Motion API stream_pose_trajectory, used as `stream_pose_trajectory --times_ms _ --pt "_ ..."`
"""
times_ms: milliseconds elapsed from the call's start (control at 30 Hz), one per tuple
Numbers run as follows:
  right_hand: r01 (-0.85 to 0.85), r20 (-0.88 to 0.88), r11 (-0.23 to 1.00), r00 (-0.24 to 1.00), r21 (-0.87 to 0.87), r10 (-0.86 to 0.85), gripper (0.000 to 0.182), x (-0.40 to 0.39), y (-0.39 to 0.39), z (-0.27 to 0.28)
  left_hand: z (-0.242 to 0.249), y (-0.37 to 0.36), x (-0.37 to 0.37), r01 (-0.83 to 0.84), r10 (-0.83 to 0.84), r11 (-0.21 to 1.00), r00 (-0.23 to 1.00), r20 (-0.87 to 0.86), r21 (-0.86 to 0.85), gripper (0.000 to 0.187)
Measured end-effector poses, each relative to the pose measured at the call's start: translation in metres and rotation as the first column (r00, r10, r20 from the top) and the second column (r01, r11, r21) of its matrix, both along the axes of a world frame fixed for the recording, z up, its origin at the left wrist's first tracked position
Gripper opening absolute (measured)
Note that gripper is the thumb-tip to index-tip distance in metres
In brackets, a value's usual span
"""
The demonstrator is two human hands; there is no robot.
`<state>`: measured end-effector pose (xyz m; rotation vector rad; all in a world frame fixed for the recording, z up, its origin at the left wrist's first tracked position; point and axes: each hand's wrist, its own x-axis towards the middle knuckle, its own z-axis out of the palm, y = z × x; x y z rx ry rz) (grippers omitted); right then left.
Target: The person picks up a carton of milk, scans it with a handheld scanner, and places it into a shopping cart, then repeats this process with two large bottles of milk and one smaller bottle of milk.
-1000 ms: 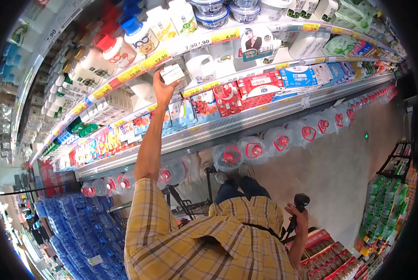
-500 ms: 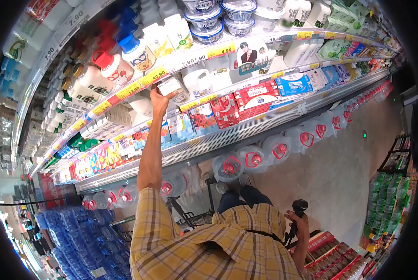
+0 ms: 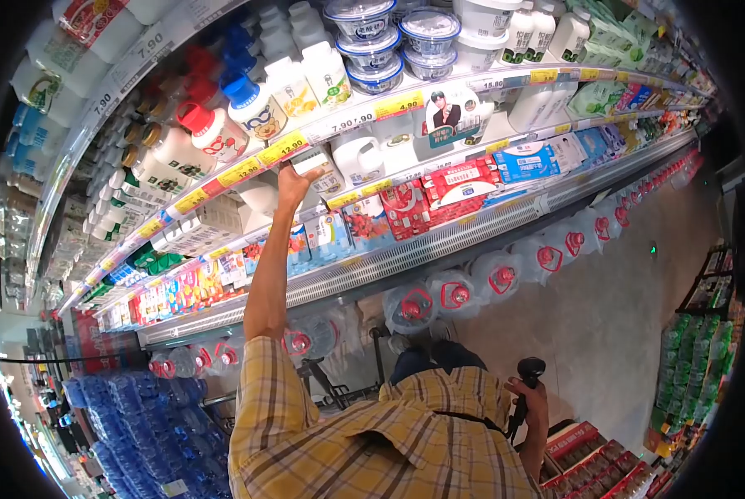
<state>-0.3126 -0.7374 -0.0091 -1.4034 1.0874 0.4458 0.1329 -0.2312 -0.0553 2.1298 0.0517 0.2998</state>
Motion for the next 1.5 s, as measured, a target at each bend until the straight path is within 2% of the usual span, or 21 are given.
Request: stream_pose_trajectory --times_ms 33,67,133,167,200,267,367,500,567,600,667,700,733,800,833,967,1267,1333,1367,1400,1500 --pt "-0.028 -0.013 1.000 1.000 0.003 0.028 0.058 0.002 0.000 0.000 0.000 0.000 -0.001 -0.017 0.017 0.994 1.000 0.003 0.108 0.046" --pt "-0.026 -0.006 1.000 1.000 0.002 0.026 0.058 0.002 0.000 -0.001 0.000 -0.001 -0.001 -0.016 0.015 0.994 1.000 0.010 0.107 0.046" --pt "-0.023 -0.003 1.000 1.000 -0.007 0.023 0.059 0.000 -0.002 -0.004 -0.010 0.003 0.002 -0.068 0.075 0.996 0.990 -0.119 0.060 0.040" --pt "-0.024 -0.001 1.000 1.000 -0.009 0.024 0.059 0.001 -0.003 -0.003 -0.030 0.009 0.008 -0.042 0.039 0.997 0.998 0.053 0.064 0.039" --pt "-0.011 0.000 1.000 1.000 0.007 0.011 0.058 0.000 -0.002 -0.002 -0.024 0.008 0.007 -0.042 0.038 0.997 0.998 0.055 0.063 0.039" --pt "0.004 0.001 1.000 1.000 0.023 -0.004 0.058 -0.002 -0.002 -0.001 -0.015 0.007 0.002 -0.068 0.065 0.997 0.991 -0.119 -0.023 0.036" --pt "0.022 0.012 0.999 1.000 0.028 -0.023 0.056 -0.008 -0.001 -0.003 -0.036 0.021 0.012 -0.015 0.013 0.999 0.999 -0.039 -0.047 0.038" --pt "0.020 0.015 1.000 1.000 0.018 -0.020 0.055 -0.012 -0.001 -0.006 -0.021 0.014 0.008 -0.006 0.007 1.000 1.000 -0.025 0.027 0.045" --pt "0.007 0.021 1.000 1.000 0.007 -0.007 0.055 -0.013 -0.002 -0.005 -0.015 0.011 0.006 0.000 0.012 0.998 0.981 -0.193 0.061 0.043" --pt "0.009 0.023 1.000 1.000 0.005 -0.009 0.054 -0.012 0.001 -0.003 -0.020 0.011 0.006 -0.004 0.015 0.998 0.981 -0.192 0.059 0.043" --pt "0.007 0.030 1.000 1.000 0.005 -0.007 0.053 -0.010 0.003 0.000 -0.035 0.011 0.009 -0.019 0.018 0.998 0.999 -0.027 -0.061 0.034" --pt "-0.008 0.027 1.000 1.000 0.001 0.008 0.053 -0.010 0.004 0.000 -0.006 -0.001 -0.005 -0.015 0.013 1.000 0.995 -0.103 -0.021 0.030" --pt "-0.022 0.025 1.000 0.999 -0.004 0.022 0.052 -0.009 0.004 0.000 -0.010 0.001 -0.003 -0.018 0.016 1.000 0.995 -0.097 -0.021 0.030" --pt "-0.011 0.041 1.000 0.999 0.005 0.011 0.052 -0.013 0.003 -0.003 -0.020 0.000 0.000 -0.011 0.012 0.998 1.000 0.023 -0.063 0.029" --pt "0.001 0.048 1.000 0.999 0.017 -0.002 0.051 -0.015 0.003 -0.004 -0.021 0.003 0.002 -0.008 0.007 1.000 0.999 -0.045 -0.015 0.030" --pt "-0.023 0.067 1.000 0.998 0.012 0.022 0.051 -0.023 0.000 -0.004 -0.030 0.006 0.005 0.020 -0.017 0.998 0.999 0.050 -0.063 0.032" --pt "-0.001 0.070 1.000 0.998 -0.024 0.003 0.050 -0.042 0.003 0.001 -0.014 0.005 -0.008 -0.010 0.010 1.000 0.999 -0.033 0.001 0.040" --pt "0.008 0.076 0.999 0.997 -0.033 -0.005 0.050 -0.045 0.005 0.003 -0.020 0.006 -0.011 0.004 -0.005 1.000 0.994 0.111 0.006 0.046" --pt "0.011 0.059 1.000 0.998 -0.029 -0.010 0.050 -0.047 0.006 0.002 -0.032 0.012 -0.007 -0.001 -0.003 0.999 0.997 0.072 0.049 0.053" --pt "-0.001 0.042 1.000 0.999 -0.031 0.003 0.050 -0.049 0.005 0.000 -0.034 0.012 -0.008 0.011 -0.021 0.998 0.989 0.147 0.066 0.055" --pt "-0.026 -0.031 0.999 0.999 -0.040 0.024 0.051 -0.054 0.003 0.001 -0.038 0.013 -0.009 -0.017 0.005 0.996 0.992 0.123 0.090 0.055"
